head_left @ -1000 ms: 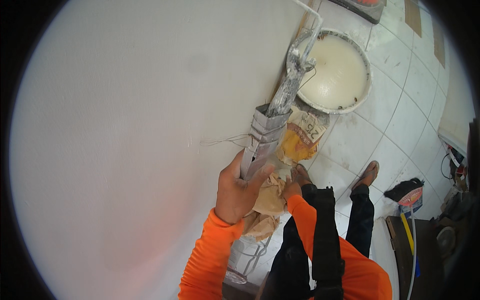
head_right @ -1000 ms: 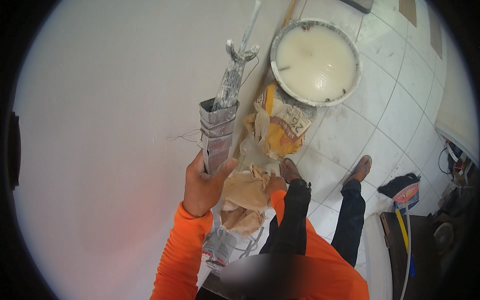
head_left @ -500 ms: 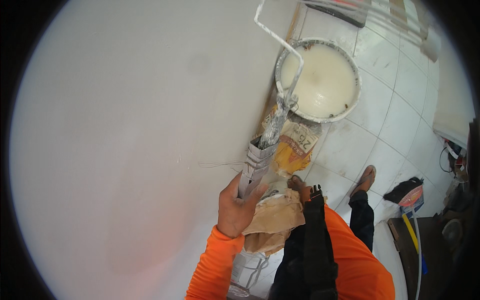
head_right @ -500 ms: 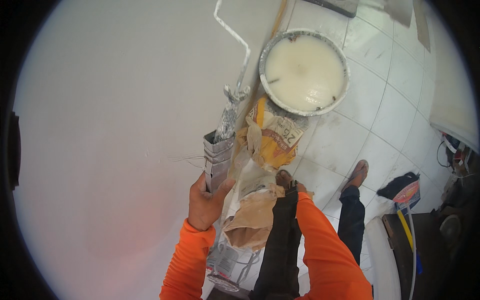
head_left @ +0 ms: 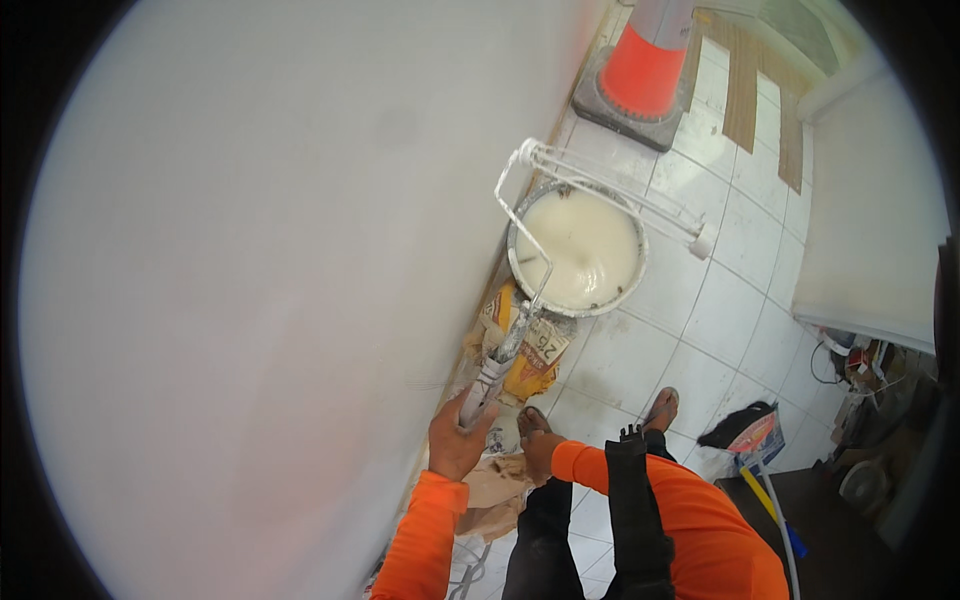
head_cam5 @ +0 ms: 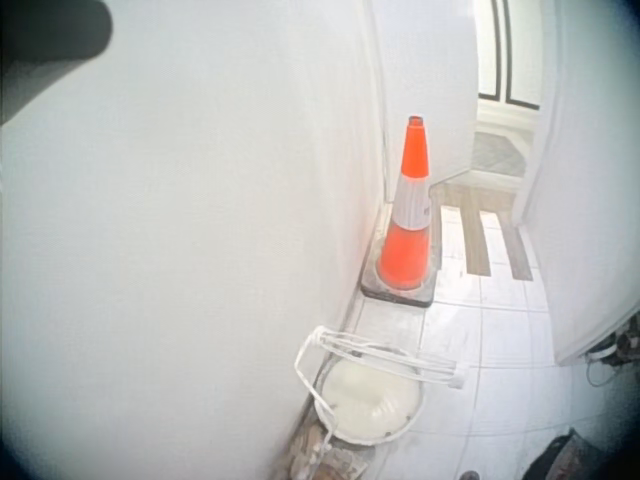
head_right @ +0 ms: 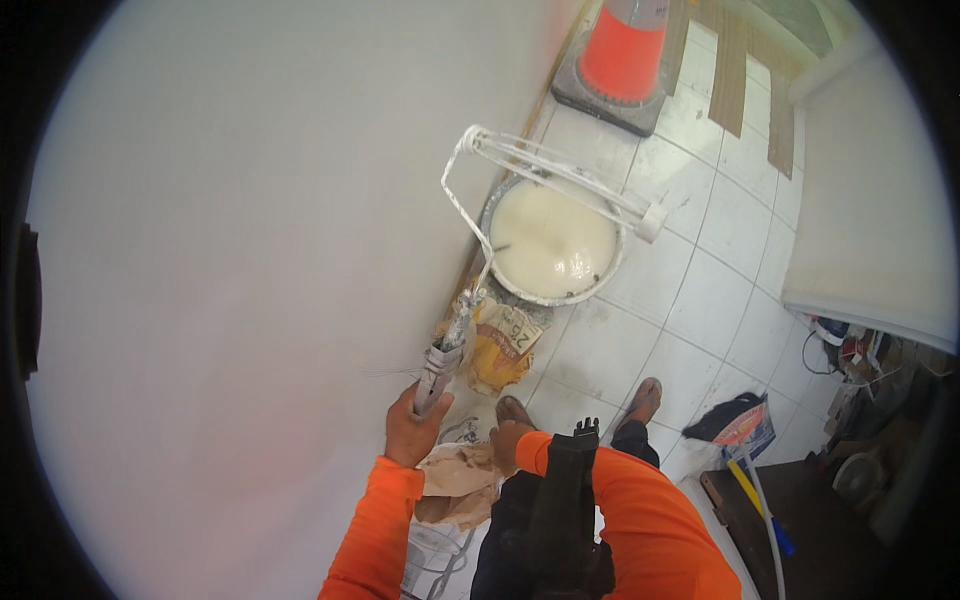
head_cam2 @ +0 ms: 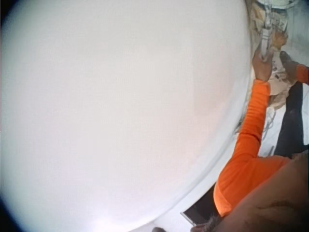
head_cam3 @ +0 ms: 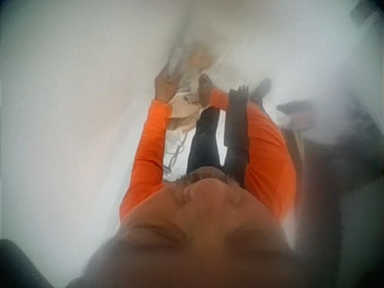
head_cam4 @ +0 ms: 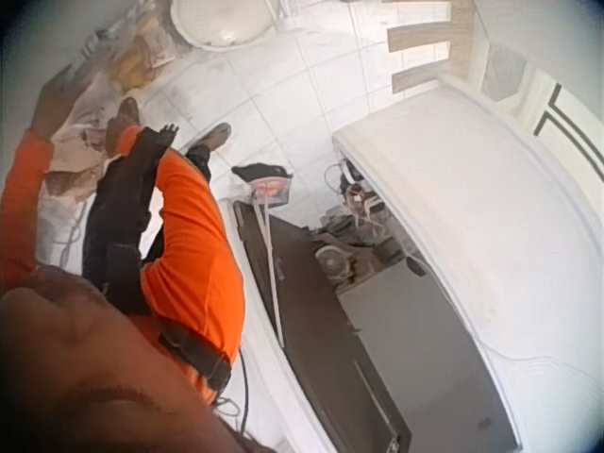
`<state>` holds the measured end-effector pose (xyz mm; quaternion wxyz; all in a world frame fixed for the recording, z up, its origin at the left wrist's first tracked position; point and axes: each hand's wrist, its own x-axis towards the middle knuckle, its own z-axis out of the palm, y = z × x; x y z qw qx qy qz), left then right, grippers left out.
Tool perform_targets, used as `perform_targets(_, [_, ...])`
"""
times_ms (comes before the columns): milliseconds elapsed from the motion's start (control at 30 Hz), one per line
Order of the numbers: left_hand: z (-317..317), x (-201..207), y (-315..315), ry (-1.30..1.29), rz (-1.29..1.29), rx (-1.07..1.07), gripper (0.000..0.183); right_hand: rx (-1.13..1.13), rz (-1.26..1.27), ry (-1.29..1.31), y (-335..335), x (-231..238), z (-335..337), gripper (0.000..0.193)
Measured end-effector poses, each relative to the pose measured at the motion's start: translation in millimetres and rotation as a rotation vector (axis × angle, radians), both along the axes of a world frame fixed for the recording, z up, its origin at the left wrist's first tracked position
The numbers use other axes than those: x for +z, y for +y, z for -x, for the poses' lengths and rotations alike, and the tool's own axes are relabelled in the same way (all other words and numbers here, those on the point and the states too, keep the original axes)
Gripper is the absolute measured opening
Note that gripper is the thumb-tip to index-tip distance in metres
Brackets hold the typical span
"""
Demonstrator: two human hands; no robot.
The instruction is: The person walks through a room with construction materials and picks up a paint roller frame and roller. They attach the roller to the frame, secure it with a wire, and then walk to another area.
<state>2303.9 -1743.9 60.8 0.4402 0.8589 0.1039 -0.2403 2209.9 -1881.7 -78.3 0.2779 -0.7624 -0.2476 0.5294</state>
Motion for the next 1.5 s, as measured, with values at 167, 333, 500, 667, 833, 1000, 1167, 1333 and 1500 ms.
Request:
perform_targets(167, [-1.8,29.3,-20.7,-0.009,-0.104,-0.001,0.045,-0.027,0.02,-0.06,-67.7,43.3,-25.0,0.053])
perform_targets(333, [16.4,60.2,-35.1,0.082,-0.177,-0.02,0.048,-0.858,-0.081,-0.318,-143.4,58.8,-39.0,0.036])
perform_targets(500, [43.9,107.6,-56.2,-0.025,-0.112,-0.043,0.052,-1.442,-0.455,0.112,-184.7,199.7,-74.8,0.04])
perform_targets(667, [62.0,155.0,-91.0,-0.146,-0.051,-0.093,0.055,-1.417,-0.756,-0.292,-209.1,311.2,-72.9,0.037])
perform_targets(833, [72.0,213.6,-134.1,-0.163,-0.111,-0.148,0.057,-1.437,-0.704,-0.13,-250.4,376.9,-59.6,0.03])
perform_targets(1000, [75.0,253.0,-145.3,-0.105,-0.127,-0.161,0.053,-1.334,-0.663,-0.487,-259.4,401.0,-58.5,0.031])
perform_targets(1167, [74.9,292.6,-160.3,-0.103,-0.112,-0.173,0.051,-1.337,-0.483,-0.885,-274.6,471.8,-53.4,0.042])
perform_targets(1333, [77.3,298.7,-175.8,-0.325,-0.008,-0.201,0.05,-0.55,-0.347,-1.276,-306.2,534.3,-64.9,0.051])
perform_targets(1500, [70.5,301.9,-173.3,-0.163,0.192,-0.128,0.049,-0.135,-0.079,-1.4,-335.7,573.4,-78.3,0.078])
